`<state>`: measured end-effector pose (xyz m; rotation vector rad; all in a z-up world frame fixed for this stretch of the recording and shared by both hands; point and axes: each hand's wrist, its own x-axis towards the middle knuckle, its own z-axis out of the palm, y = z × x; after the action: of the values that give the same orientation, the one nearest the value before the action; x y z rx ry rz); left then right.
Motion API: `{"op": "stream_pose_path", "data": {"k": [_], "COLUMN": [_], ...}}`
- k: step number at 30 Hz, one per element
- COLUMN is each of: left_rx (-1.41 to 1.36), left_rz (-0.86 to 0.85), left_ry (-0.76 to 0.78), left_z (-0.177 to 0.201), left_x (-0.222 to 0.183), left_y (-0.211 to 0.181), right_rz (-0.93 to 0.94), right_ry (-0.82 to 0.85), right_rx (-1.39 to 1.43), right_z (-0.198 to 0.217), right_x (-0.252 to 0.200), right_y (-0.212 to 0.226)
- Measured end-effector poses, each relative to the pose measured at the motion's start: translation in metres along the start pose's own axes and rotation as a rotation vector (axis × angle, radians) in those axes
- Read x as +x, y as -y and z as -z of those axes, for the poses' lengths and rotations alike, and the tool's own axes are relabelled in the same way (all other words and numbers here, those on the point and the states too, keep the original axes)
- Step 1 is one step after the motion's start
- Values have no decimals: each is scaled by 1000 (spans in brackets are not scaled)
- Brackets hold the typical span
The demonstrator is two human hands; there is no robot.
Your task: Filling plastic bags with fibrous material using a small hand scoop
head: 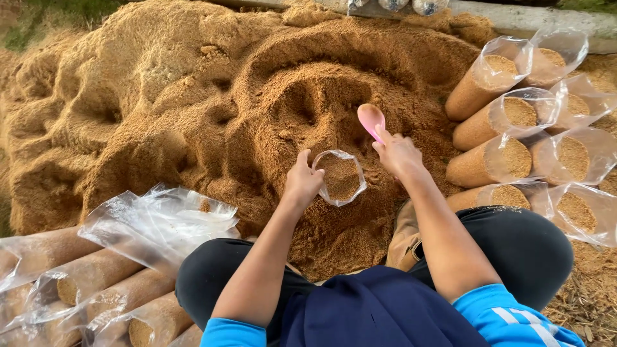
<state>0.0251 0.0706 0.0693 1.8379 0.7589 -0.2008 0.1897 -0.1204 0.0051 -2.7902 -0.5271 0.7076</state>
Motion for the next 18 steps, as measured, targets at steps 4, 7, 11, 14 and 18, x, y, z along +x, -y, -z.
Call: {"op": "stream_pose_path", "data": {"k": [4, 7, 11, 14, 18], "left_rx": [-4, -78, -160, -191, -192], "left_rz": [-30, -30, -56, -71, -90], "left_ry": [-50, -128, -143, -153, -171], "left_z": [-11, -18, -20, -21, -22], "left_x": [-2, 5, 7, 5, 2], "left_y": [21, 33, 35, 32, 32], "right_rz": [-53, -16, 9, 30, 76], "right_ry": [13, 111, 216, 214, 152], "right_rx": [153, 588, 765, 843, 877], "right_z": [9, -4, -1, 2, -20], "right_x": [-22, -19, -35, -41, -30], "right_y": [25, 27, 38, 43, 37]}}
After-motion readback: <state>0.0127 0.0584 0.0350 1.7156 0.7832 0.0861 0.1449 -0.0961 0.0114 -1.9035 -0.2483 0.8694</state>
